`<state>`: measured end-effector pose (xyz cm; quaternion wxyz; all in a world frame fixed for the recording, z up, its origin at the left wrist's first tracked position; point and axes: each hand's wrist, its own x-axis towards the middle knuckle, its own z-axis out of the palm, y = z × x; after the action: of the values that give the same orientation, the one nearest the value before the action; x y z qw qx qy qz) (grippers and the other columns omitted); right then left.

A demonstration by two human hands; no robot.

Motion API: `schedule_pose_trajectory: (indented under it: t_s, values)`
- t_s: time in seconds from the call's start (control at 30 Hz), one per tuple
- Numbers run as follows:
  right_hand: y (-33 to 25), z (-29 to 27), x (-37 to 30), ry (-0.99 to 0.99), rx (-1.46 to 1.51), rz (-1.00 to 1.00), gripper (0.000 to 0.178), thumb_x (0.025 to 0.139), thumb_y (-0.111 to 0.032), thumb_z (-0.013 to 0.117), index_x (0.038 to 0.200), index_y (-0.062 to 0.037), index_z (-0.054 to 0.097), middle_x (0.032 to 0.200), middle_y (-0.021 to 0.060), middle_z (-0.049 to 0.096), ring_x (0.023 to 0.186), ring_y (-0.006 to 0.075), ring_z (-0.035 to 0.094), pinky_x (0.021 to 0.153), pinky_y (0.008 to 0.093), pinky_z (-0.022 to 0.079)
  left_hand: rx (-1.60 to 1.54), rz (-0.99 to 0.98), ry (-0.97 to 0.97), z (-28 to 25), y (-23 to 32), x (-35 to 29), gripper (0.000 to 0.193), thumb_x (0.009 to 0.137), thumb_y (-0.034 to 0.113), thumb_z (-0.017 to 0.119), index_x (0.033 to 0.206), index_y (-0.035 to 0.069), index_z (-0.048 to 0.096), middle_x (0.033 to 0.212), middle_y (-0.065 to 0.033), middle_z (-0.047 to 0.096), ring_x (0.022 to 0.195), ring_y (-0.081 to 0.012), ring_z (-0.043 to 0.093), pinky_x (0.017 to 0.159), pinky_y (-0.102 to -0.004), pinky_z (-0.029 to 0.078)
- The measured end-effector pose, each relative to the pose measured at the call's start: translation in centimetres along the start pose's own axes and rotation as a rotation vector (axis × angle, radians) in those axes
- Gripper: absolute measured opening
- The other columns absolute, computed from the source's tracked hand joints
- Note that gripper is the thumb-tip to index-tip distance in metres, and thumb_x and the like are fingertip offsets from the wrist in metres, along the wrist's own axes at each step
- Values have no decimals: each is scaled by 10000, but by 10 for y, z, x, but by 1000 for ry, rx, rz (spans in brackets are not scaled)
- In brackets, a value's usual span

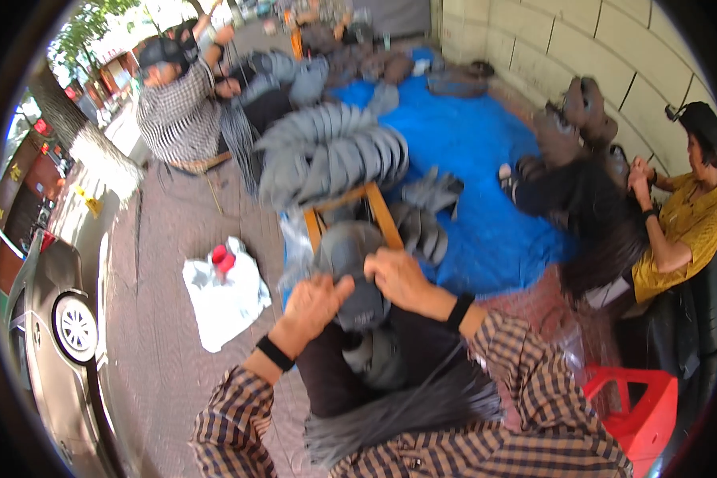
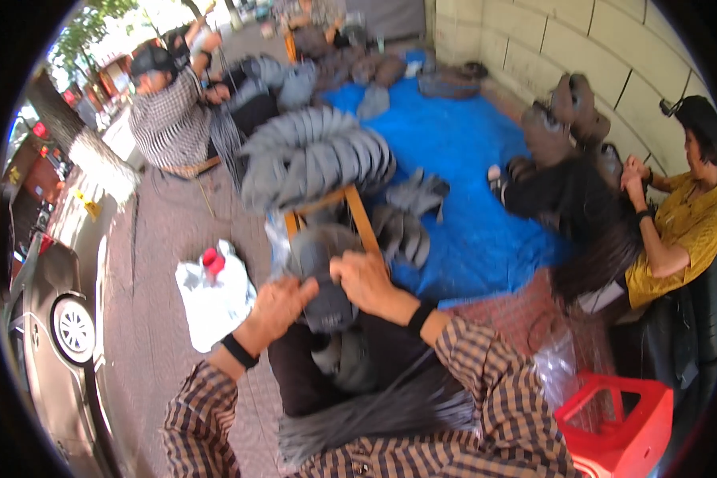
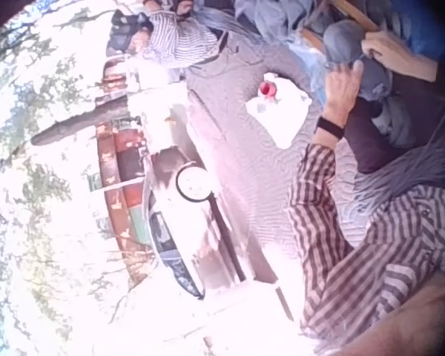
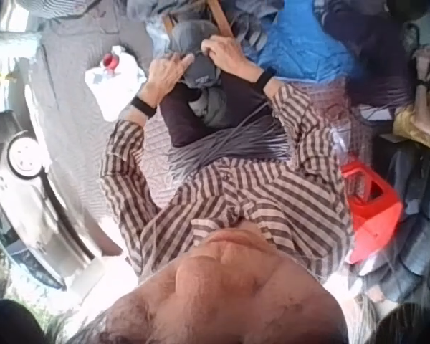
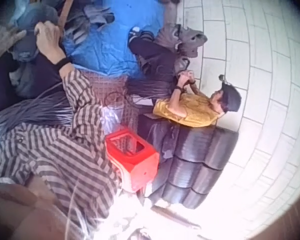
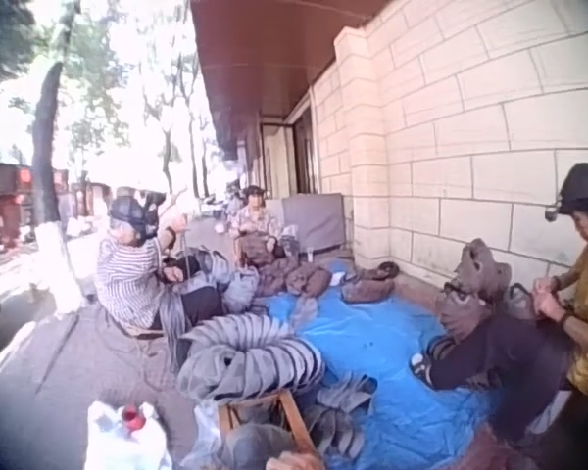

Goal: Lacing a grey shoe while sitting in a workspace with multiple other people.

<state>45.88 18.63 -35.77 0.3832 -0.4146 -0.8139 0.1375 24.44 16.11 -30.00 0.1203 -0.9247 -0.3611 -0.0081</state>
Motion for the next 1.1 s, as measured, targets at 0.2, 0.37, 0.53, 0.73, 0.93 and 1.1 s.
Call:
schedule_pose_trajectory:
  t_s: [0.2,0.37,0.53,0.73,0.93,1.1]
  values:
    - [-19,-2,-2,-251,-506,-284,133,746,-106,617,879,-109,617,859,75,556,854,241,564,730,368,420,189,80,-176,13,6,12,142,802,164,604,927,97,615,827,-62,638,760,-230,635,645,-351,498]
    - [-36,-1,14,-507,-829,-329,157,735,-168,636,868,-88,612,864,59,562,874,221,549,726,342,376,272,60,-309,9,8,24,111,775,159,616,841,78,654,873,-54,647,823,-224,637,708,-342,493]
    - [-12,-13,34,-329,-700,-615,104,761,-182,599,810,-95,626,917,60,541,896,204,510,733,347,368,107,116,172,7,-14,10,94,749,142,632,819,87,663,1007,-68,601,997,-233,571,811,-313,437]
    - [-57,-47,69,109,407,-163,151,770,-10,650,915,-26,615,1154,135,550,1104,305,544,928,384,457,-536,-352,833,-50,-23,29,104,744,21,655,844,33,631,1127,-131,599,1067,-327,570,880,-412,475]
    - [-126,-119,102,-266,635,-430,134,870,3,618,1001,28,610,1027,102,657,882,157,637,752,269,513,-1050,-172,855,-203,-31,45,100,899,127,639,938,45,681,1104,-76,665,1027,-124,579,916,-277,446]
    - [-100,-104,29,-377,920,147,176,965,-87,524,1031,49,615,825,110,691,670,143,664,617,246,509,-802,-372,524,-62,-32,32,194,881,211,631,918,27,680,827,-107,634,765,-285,625,690,-365,491]
